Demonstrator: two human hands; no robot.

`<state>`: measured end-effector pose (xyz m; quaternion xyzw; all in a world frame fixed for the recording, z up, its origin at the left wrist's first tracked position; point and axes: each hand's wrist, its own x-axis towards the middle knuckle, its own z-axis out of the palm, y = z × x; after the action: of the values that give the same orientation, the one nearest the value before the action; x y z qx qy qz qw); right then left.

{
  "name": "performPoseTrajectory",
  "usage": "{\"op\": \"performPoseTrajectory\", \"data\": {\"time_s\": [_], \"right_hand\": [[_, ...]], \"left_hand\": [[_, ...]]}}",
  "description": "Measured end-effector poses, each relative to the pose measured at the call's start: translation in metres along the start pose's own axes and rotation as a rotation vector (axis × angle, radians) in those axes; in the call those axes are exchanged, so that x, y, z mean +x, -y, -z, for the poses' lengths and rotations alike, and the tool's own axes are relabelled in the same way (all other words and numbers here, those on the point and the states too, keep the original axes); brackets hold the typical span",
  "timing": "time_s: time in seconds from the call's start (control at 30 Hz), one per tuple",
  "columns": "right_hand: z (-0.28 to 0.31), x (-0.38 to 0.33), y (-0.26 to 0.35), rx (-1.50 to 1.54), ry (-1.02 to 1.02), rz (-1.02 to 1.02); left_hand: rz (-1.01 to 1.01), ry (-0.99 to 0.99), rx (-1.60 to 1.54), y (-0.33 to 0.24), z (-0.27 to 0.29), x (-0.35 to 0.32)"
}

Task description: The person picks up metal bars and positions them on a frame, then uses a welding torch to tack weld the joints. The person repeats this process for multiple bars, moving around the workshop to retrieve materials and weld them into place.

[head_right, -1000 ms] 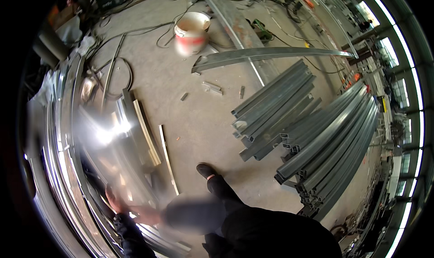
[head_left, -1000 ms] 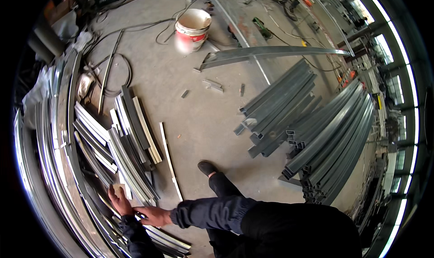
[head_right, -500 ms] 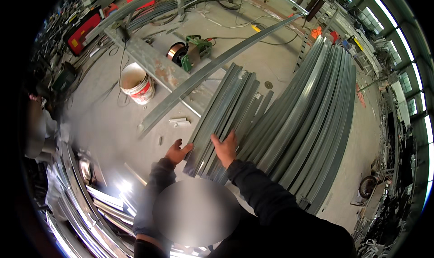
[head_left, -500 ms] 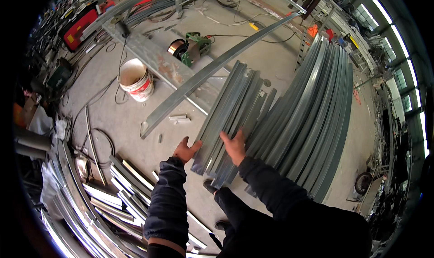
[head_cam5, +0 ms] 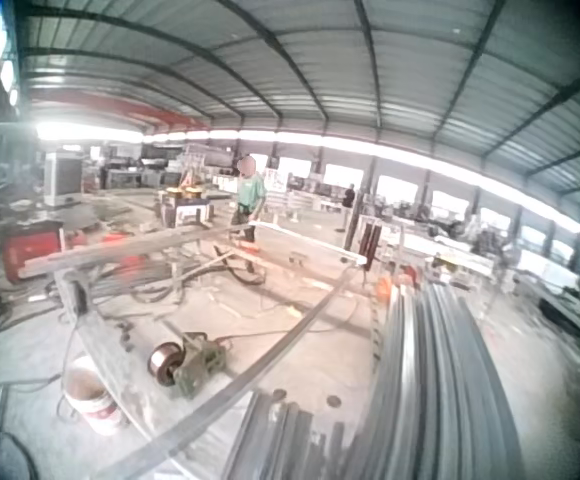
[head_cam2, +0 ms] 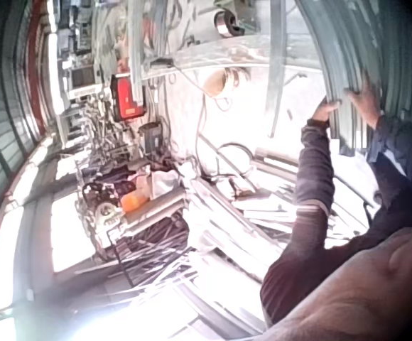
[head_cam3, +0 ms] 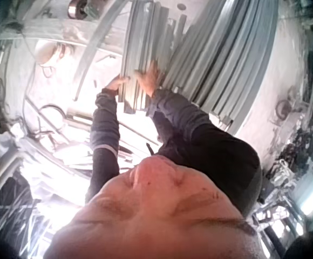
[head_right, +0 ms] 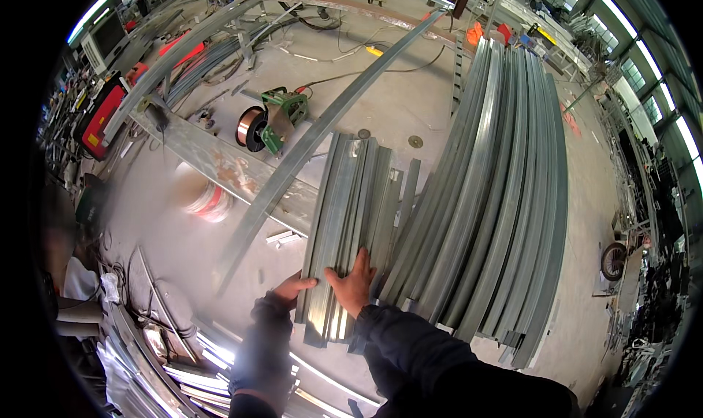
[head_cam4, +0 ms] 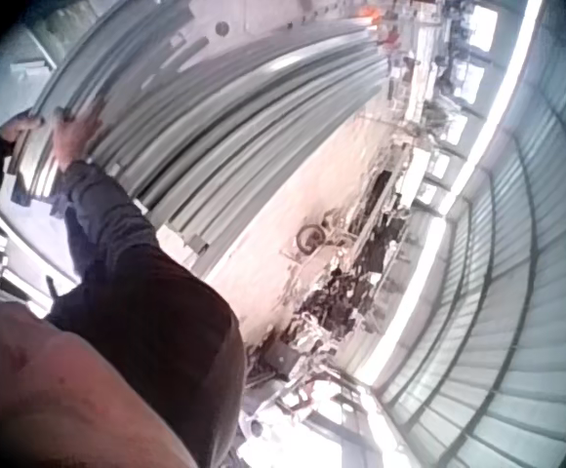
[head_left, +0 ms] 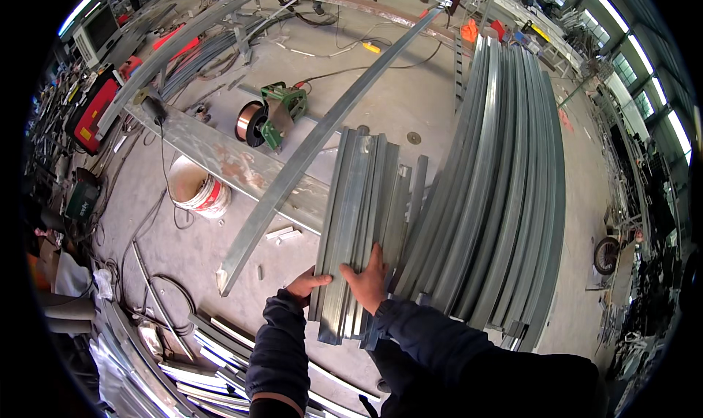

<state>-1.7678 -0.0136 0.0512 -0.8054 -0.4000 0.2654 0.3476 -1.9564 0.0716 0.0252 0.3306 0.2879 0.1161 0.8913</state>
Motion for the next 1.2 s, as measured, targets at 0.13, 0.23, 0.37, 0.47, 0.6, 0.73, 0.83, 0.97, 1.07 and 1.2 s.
{"op": "performPoseTrajectory", "data": {"time_s": [0.13, 0.23, 0.37, 0.47, 0.6, 0.73, 0.83, 0.97, 1.07, 1.2], "right_hand": [[0.011, -0.014, 0.016, 0.003, 0.067, -0.006], [0.021, -0.021, 0.026, 0.228, 0.079, 0.01], [0.034, -0.043, 0.026, 0.349, 0.147, 0.014], [0.042, -0.077, 0.024, 0.511, 0.246, 0.012], [0.051, -0.168, 0.03, 0.583, 0.354, 0.011], [0.066, -0.293, 0.0, 0.828, 0.623, -0.159], [0.082, -0.377, -0.019, 1.002, 0.885, -0.233], [0.048, -0.472, -0.071, 0.89, 1.092, -0.226], [-0.004, -0.52, -0.1, 0.836, 1.279, -0.265], [-0.119, -0.567, -0.149, 0.315, 1.371, 0.299]], "left_hand": [[-0.078, -0.008, -0.014, 0.004, -0.007, -0.02], [-0.051, -0.033, -0.034, 0.001, -0.019, -0.037], [-0.084, -0.093, -0.034, 0.005, -0.047, -0.068], [-0.078, -0.193, 0.015, 0.016, -0.071, -0.106], [-0.151, -0.32, 0.007, 0.062, -0.115, -0.197], [-0.126, -0.539, -0.01, 0.138, -0.191, -0.305], [-0.052, -0.764, 0.055, 0.232, -0.225, -0.373], [-0.212, -0.916, -0.097, 0.354, -0.261, -0.449], [-0.176, -1.06, -0.254, 0.41, -0.265, -0.49], [-0.18, -1.153, -0.445, 0.507, -0.199, -0.532]]}}
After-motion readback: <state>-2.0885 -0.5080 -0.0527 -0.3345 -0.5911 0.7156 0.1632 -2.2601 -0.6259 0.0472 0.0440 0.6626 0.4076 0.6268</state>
